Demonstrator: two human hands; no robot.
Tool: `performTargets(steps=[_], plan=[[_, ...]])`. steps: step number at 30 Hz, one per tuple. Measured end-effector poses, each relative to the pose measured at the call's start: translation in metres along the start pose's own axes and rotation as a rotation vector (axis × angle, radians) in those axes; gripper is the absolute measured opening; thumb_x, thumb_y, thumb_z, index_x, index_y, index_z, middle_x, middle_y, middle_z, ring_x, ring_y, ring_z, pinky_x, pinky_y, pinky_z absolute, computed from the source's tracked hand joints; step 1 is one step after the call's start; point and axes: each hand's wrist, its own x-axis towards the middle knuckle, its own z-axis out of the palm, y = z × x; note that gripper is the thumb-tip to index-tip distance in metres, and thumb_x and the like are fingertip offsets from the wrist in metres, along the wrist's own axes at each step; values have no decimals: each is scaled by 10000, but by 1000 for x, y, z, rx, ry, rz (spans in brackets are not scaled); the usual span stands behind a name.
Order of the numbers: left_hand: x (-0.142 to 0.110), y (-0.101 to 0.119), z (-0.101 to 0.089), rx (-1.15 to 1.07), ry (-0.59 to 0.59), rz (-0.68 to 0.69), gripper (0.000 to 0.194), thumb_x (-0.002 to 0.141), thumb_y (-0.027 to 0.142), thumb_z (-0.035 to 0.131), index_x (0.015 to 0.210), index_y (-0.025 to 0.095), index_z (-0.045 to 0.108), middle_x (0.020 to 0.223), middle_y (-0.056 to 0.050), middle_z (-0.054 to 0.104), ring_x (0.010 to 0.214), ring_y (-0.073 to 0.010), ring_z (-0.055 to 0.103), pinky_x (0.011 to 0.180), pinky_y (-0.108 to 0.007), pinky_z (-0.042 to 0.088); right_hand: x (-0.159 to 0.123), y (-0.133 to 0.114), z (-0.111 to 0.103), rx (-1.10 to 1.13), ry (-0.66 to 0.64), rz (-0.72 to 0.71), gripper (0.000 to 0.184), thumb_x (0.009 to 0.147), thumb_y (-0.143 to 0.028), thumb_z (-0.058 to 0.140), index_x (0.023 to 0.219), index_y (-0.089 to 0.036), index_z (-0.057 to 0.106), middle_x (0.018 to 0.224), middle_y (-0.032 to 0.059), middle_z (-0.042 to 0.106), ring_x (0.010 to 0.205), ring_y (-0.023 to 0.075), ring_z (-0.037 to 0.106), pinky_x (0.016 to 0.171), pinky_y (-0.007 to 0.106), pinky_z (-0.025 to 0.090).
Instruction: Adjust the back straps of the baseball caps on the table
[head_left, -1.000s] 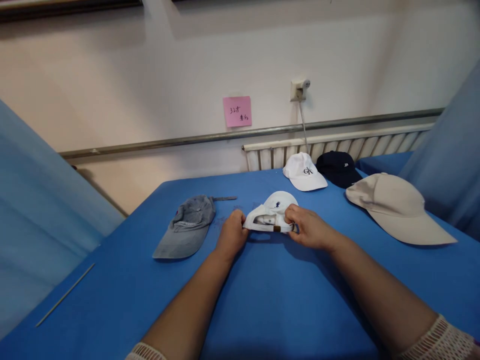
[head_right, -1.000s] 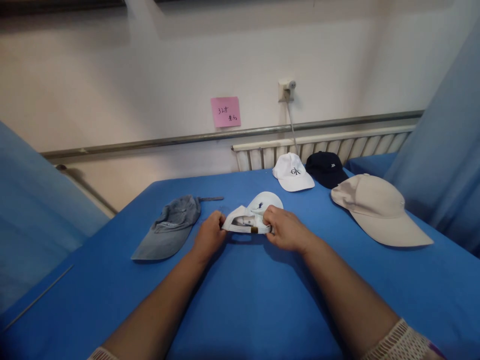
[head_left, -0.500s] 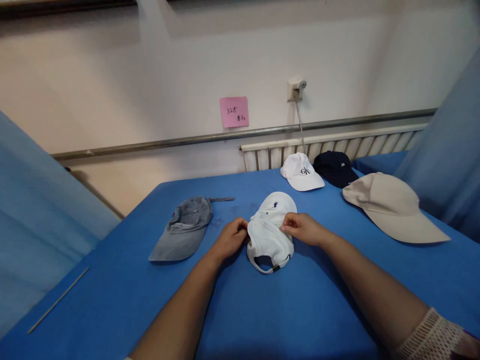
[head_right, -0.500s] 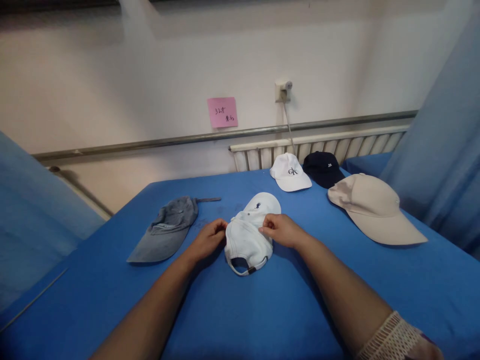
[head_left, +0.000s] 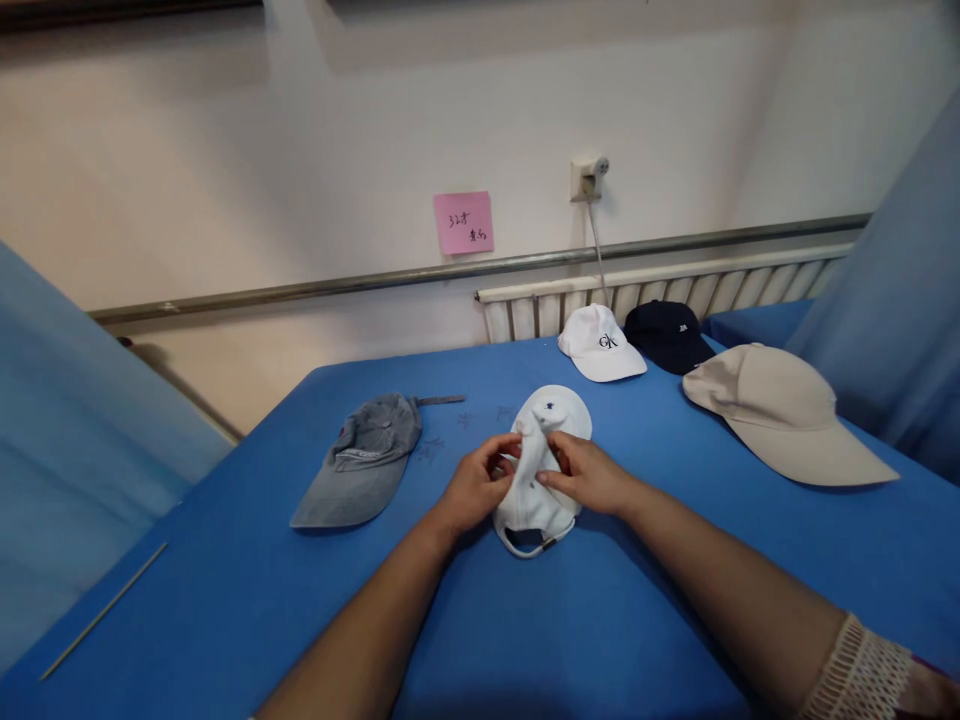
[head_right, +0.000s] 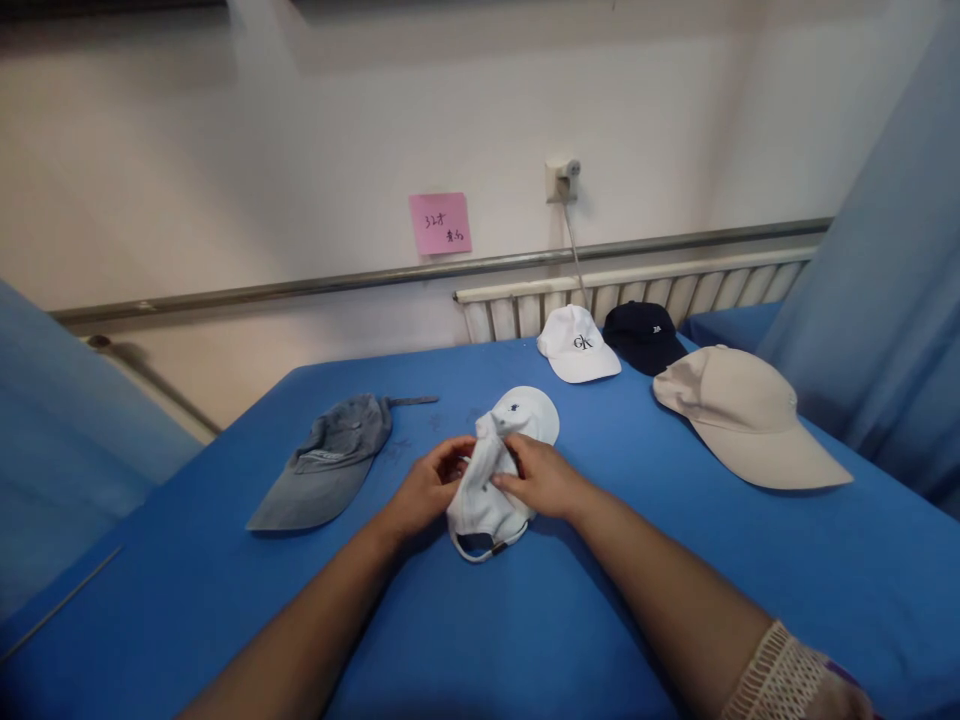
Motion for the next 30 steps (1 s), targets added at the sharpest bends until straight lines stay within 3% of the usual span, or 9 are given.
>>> performTargets(steps=[3,7,9,11,15,19,25,30], plan=[[-6,8,7,243,-46,107,494,755,285,708,1231,217,597,1129,-72,627,841,-157,588,755,-293,503,2,6,6,198,-8,-65,248,788,-210,646,1035,-208,633,930,15,677,815,182,606,746,291,475],[-5,5,8,425,139,153,427,726,253,709,1141,208,620,1117,-67,640,939,-198,595,866,-349,493,5,14,11,433,-14,-54,128,818,-211,593,934,-199,648,856,-1,660,794,170,607,750,294,488],[-2,1,7,409,146,110,342,746,250,678,1080,188,639,1043,-62,675,915,-203,614,855,-346,499,5,14,12,483,5,-48,102,818,-220,599,905,-196,647,861,4,655,811,168,610,769,296,485],[0,-2,8,349,77,75,278,763,244,650,1032,173,662,968,-53,701,871,-203,635,819,-328,509,5,12,13,487,16,-56,100,812,-217,606,897,-199,654,885,11,657,847,170,612,808,303,479],[1,1,11,209,11,81,332,759,245,655,1078,156,662,1016,-64,710,925,-217,652,845,-324,514,5,8,16,514,44,-22,82,813,-232,606,879,-203,645,848,5,659,821,166,608,800,306,479],[1,3,12,234,83,87,373,748,255,674,1106,154,643,1053,-71,707,947,-206,654,863,-309,506,5,10,20,550,25,-8,67,821,-250,601,855,-197,625,815,-4,648,769,155,595,755,291,473],[1,-1,15,382,151,81,157,745,189,606,883,165,676,852,-16,711,788,-164,648,745,-261,499,4,9,22,573,1,19,96,818,-279,608,879,-204,611,824,-6,639,768,150,591,738,283,470],[0,7,5,389,232,83,99,766,204,582,817,172,660,806,-9,705,748,-155,631,734,-256,487,3,6,13,551,106,30,117,801,-296,626,865,-200,604,746,-20,592,684,132,545,652,258,438]])
